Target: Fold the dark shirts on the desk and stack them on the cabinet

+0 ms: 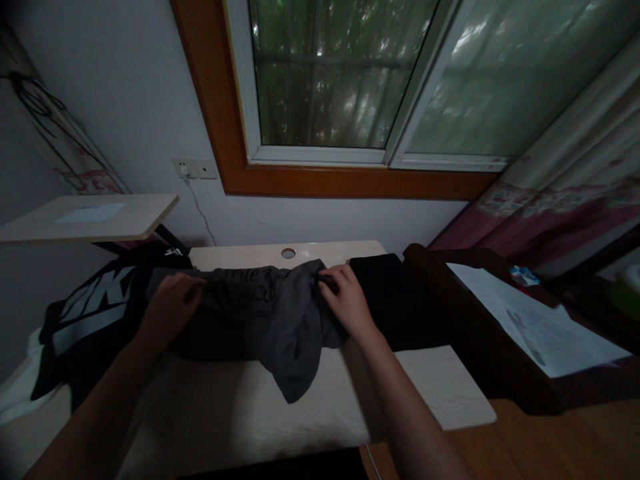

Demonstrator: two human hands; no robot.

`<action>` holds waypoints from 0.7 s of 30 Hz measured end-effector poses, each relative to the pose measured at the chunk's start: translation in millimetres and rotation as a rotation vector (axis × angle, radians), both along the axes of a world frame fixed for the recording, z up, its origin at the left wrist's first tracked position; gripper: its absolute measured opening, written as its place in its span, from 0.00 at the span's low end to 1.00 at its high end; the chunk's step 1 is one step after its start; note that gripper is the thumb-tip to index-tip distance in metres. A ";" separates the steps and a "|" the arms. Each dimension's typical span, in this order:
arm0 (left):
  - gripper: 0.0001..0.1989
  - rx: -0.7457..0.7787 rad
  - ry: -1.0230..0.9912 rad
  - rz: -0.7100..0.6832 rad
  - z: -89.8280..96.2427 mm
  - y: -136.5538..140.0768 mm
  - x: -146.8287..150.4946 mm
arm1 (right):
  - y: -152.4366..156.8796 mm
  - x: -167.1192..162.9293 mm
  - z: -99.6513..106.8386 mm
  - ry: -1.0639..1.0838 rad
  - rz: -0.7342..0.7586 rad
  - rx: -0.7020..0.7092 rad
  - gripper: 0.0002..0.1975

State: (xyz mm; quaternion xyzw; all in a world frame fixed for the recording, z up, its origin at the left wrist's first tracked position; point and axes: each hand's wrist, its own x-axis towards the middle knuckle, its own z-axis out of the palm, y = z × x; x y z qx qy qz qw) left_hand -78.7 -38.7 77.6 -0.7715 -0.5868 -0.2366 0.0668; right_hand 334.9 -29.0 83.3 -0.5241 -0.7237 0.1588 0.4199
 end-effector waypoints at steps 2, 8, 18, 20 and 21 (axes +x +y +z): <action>0.12 -0.099 0.012 -0.155 -8.6 -8.5 5.6 | -12.1 -7.3 -0.5 -0.081 0.222 -0.076 0.14; 0.27 -0.281 0.076 -0.275 -34.0 -23.7 16.2 | -35.3 -33.5 -6.5 -0.325 0.546 -0.216 0.45; 0.21 -0.289 0.067 -0.131 -48.0 -13.9 10.2 | -20.0 -42.8 -7.3 -0.086 0.467 -0.139 0.11; 0.17 -0.287 0.029 -0.120 -50.9 -12.1 7.6 | -13.1 -34.7 -4.2 0.136 0.279 -0.125 0.12; 0.16 -0.277 0.008 -0.108 -51.9 -11.6 6.3 | -9.4 -30.1 -2.9 0.257 0.174 -0.119 0.12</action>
